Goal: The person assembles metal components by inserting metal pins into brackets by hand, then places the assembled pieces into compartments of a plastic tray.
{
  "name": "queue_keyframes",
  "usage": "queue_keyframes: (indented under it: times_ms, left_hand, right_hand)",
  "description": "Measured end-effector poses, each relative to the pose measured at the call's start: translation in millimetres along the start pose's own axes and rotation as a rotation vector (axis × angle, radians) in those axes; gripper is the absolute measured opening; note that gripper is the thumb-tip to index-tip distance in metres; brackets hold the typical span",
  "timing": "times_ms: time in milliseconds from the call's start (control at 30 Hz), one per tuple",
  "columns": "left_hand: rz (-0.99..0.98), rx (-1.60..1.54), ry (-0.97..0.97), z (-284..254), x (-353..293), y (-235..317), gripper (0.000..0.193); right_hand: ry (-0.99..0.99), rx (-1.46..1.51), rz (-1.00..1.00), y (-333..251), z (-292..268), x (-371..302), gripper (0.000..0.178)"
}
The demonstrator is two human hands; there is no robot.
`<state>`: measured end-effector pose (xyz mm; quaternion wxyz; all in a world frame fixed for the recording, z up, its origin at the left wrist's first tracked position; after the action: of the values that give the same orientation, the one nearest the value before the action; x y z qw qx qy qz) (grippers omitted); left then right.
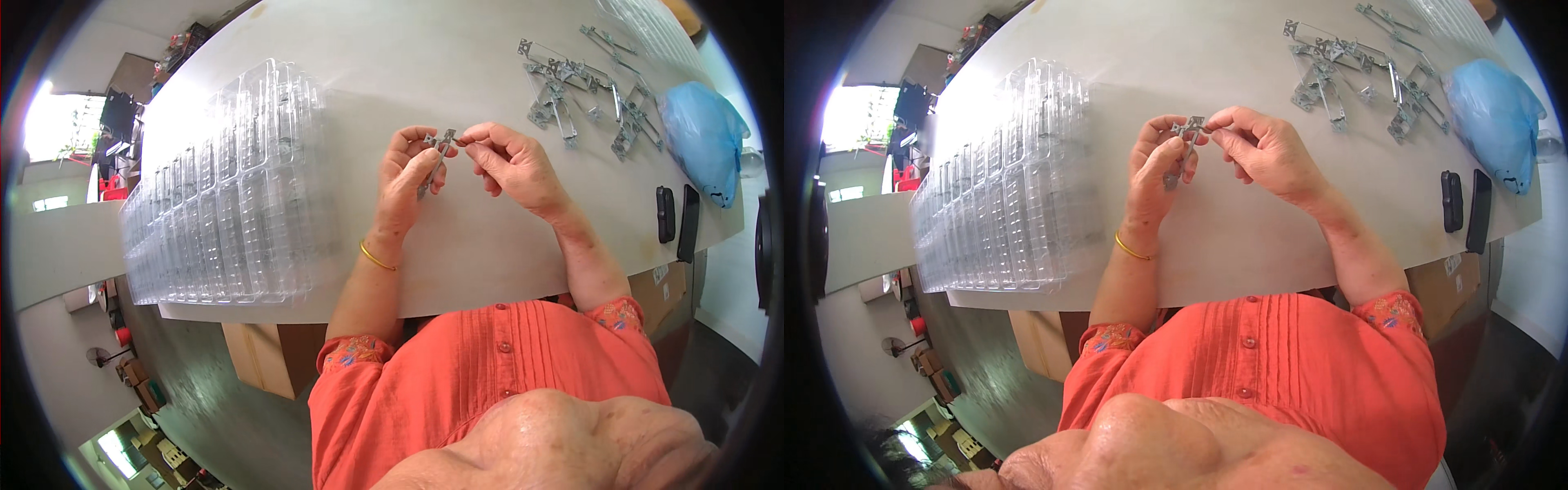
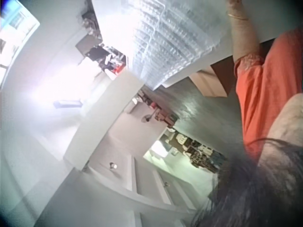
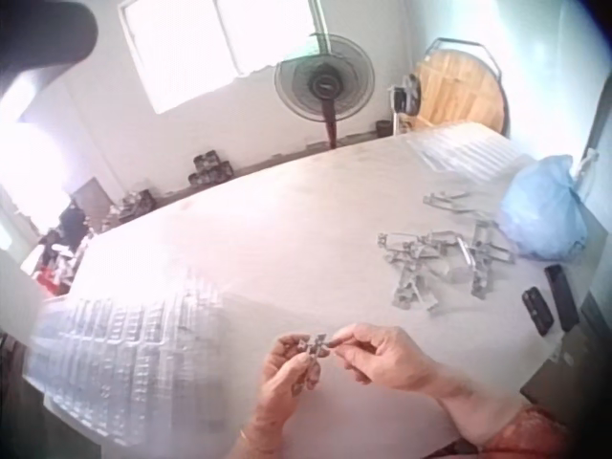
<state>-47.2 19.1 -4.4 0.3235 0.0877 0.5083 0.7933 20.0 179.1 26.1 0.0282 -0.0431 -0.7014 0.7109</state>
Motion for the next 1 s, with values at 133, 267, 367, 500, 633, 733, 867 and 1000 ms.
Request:
queue_keyframes:
  times_ms: [133,267,367,500,633,733,867,1000]
  left_hand:
    - [0.01,0.047,-0.015,1.7,-1.5,1.1,0.032]
    - [0.025,0.184,-0.024,1.5,-2.1,1.5,0.035]
    - [0.01,0.243,-0.033,7.5,-5.3,2.1,0.037]
    - [0.039,0.241,-0.044,10.0,-6.6,5.2,0.038]
    - [0.031,0.237,-0.043,7.5,-8.2,4.2,0.038]
    - [0.034,0.243,-0.067,9.2,-8.0,4.4,0.039]
    - [0.087,0.177,-0.074,3.3,-5.8,6.8,0.042]
    - [0.143,0.104,-0.063,-1.2,-3.6,10.1,0.05]
  right_hand:
    - [0.019,-0.151,-0.047,-0.1,0.8,-0.2,0.013]
    - [0.013,-0.238,-0.118,-1.0,1.4,1.7,0.013]
    - [-0.002,-0.122,0.049,-5.2,2.8,1.4,0.017]
    - [-0.022,-0.164,0.015,-6.4,0.5,1.0,0.018]
    - [-0.084,-0.067,0.028,-6.0,0.6,1.5,0.016]
    - [-0.109,-0.046,0.044,-1.0,-2.2,1.4,0.016]
    - [-0.12,-0.091,0.032,-6.0,-2.9,2.9,0.019]
    - [-0.065,-0.01,0.054,-2.5,-6.2,5.2,0.02]
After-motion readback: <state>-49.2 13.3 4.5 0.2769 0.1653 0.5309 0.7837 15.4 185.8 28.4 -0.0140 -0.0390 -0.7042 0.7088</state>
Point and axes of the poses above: each hand's wrist, its own x-axis towards the middle knuckle, its own z-axis out of the palm, y = z × x, the point moved 5 cm from there along x, towards the middle knuckle, and after that the axes turned 7 degrees about -z, right-handed, at the moved point
